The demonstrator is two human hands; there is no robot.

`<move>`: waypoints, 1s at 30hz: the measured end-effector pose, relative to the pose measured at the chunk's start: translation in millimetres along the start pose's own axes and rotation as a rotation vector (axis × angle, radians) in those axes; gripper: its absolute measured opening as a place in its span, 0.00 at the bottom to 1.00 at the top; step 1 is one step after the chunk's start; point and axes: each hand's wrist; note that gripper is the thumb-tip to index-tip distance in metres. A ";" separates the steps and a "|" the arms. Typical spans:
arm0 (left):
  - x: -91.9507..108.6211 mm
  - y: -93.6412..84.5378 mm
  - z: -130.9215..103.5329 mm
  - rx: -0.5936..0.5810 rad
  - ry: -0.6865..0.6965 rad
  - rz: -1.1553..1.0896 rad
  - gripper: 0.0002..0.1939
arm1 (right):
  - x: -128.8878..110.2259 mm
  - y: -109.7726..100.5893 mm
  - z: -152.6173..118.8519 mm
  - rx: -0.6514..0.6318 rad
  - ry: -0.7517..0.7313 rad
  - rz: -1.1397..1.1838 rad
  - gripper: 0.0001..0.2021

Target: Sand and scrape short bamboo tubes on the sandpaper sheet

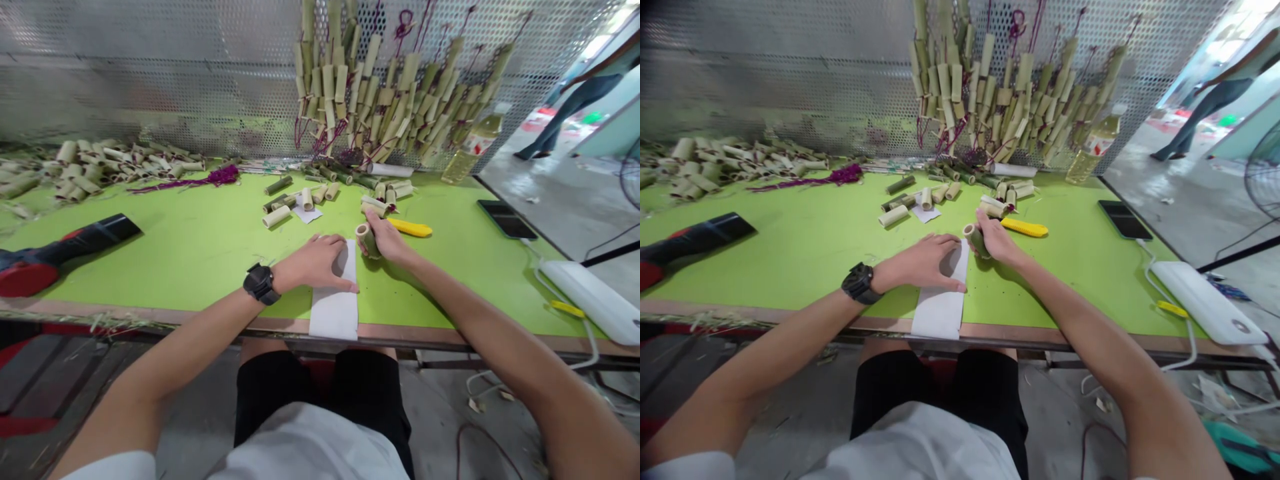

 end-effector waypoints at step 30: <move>-1.3 4.3 0.0 0.061 -0.038 -0.200 0.80 | -13.7 -1.5 9.9 0.060 -0.164 -1.146 0.28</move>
Point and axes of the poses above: each hand's wrist, its own z-axis towards the middle knuckle, its own y-axis out of the palm, x = y × z, and after that the axes turned 1 degree about -z, right-handed
